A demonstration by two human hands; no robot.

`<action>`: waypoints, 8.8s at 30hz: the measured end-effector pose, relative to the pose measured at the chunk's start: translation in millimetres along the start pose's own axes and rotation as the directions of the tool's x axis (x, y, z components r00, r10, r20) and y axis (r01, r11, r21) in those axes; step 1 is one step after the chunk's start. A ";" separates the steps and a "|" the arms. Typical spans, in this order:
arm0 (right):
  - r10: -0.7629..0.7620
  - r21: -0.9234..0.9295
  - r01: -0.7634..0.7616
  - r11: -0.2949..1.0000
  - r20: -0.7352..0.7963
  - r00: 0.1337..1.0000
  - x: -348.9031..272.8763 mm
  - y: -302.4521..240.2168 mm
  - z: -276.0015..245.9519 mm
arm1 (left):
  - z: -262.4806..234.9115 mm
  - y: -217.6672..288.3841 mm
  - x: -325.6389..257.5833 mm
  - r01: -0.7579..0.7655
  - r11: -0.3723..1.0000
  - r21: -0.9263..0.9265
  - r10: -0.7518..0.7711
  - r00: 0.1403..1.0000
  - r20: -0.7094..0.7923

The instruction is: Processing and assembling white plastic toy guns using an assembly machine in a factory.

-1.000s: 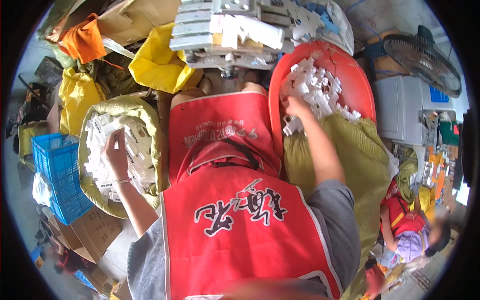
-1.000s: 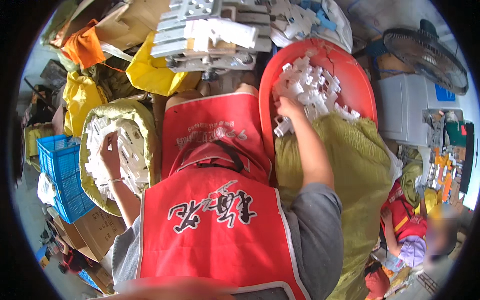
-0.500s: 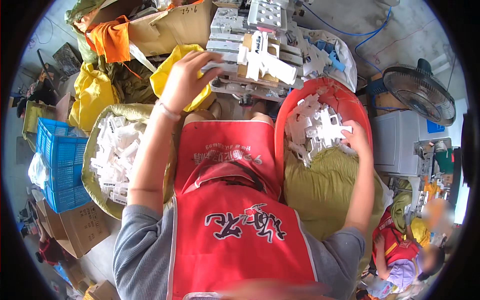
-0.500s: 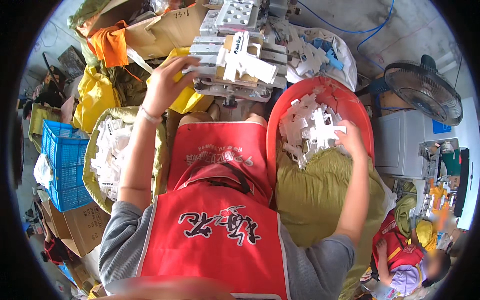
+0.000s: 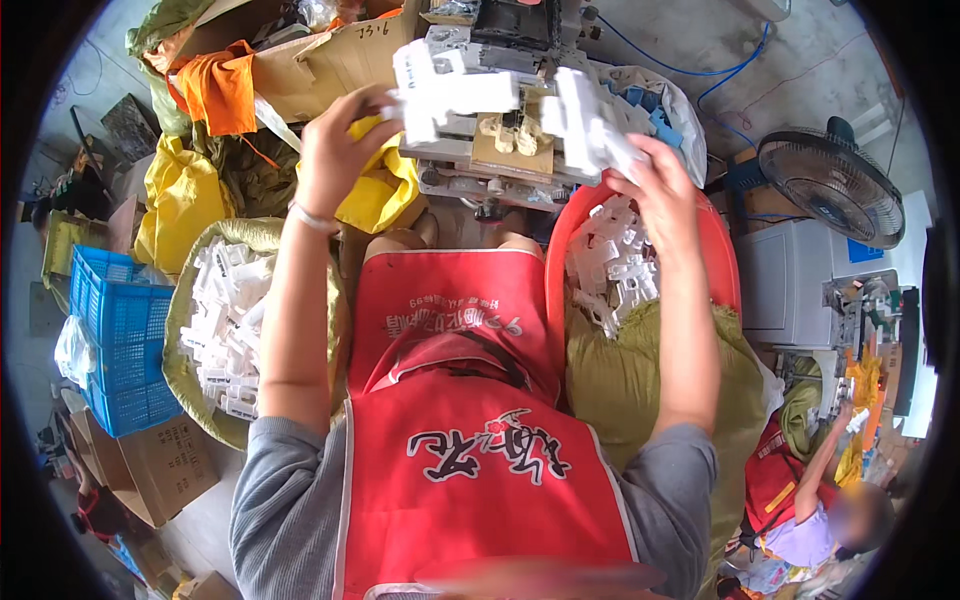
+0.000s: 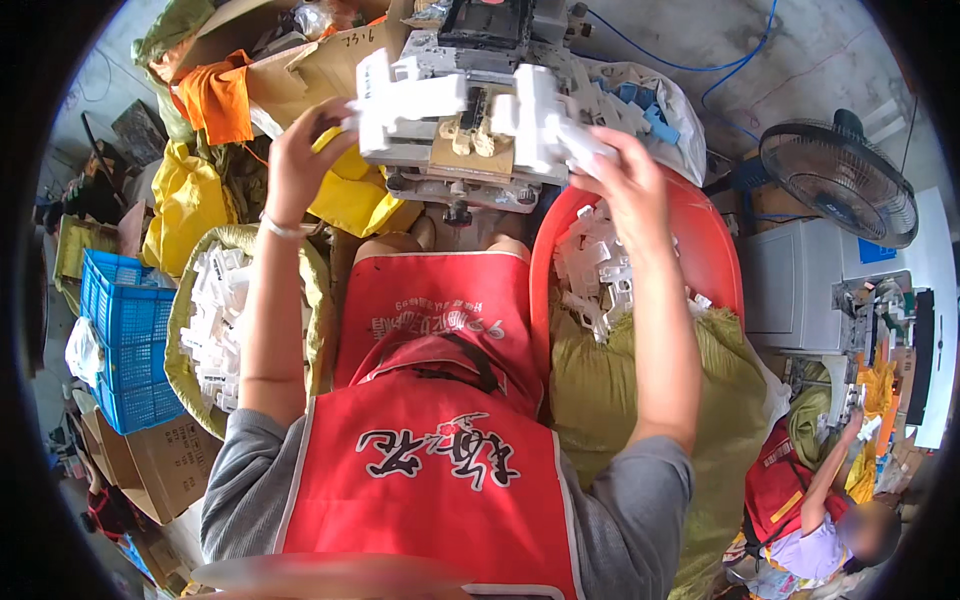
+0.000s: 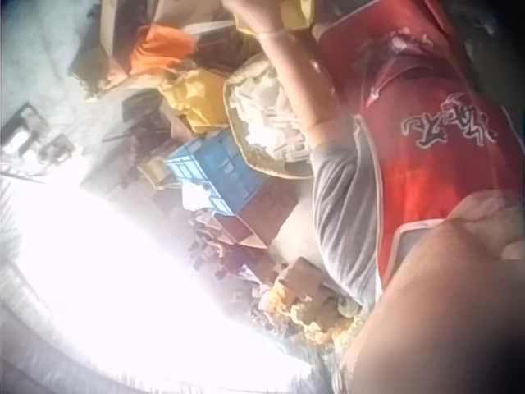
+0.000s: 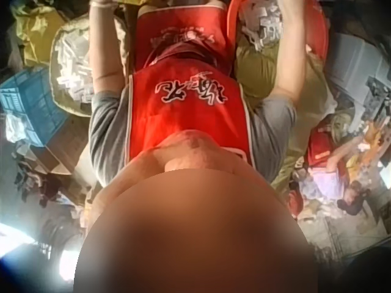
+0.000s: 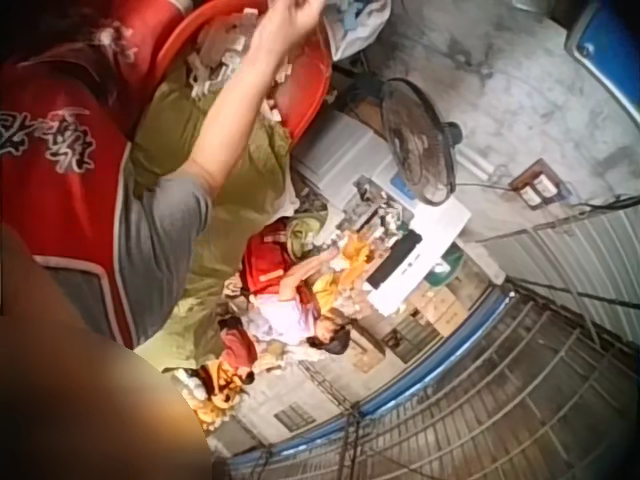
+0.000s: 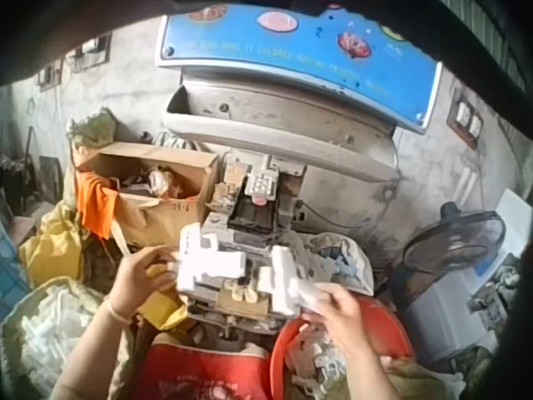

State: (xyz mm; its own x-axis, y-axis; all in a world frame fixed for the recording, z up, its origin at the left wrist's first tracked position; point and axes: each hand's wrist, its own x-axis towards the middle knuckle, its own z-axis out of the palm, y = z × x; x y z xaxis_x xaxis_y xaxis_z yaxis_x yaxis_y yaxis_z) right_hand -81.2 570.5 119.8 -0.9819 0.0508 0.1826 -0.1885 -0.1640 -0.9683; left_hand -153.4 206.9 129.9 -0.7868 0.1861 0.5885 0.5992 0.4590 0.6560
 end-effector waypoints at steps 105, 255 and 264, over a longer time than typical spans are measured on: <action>-0.039 -0.906 0.026 0.422 0.010 0.999 16.6 70.9 -68.1 | -136.9 -65.6 -202.1 0.649 0.758 -0.072 -0.651 0.745 -0.144; -0.051 -0.410 0.268 0.872 0.467 0.883 -79.1 -3.9 44.8 | 68.1 75.5 -130.9 0.631 0.620 -0.466 -0.206 0.704 0.679; -0.417 -0.810 0.528 0.256 0.400 0.816 -102.7 6.9 77.5 | 78.1 105.1 -95.1 0.410 0.556 -0.723 -0.285 0.911 0.298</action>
State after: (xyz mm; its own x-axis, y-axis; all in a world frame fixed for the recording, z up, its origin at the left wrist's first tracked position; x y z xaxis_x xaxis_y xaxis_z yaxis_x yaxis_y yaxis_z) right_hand 16.8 487.8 107.6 -0.7305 -0.2846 0.6208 -0.5508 0.7829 -0.2892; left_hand -27.2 305.4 106.0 -0.9318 0.2972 0.2085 0.1176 -0.2963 0.9478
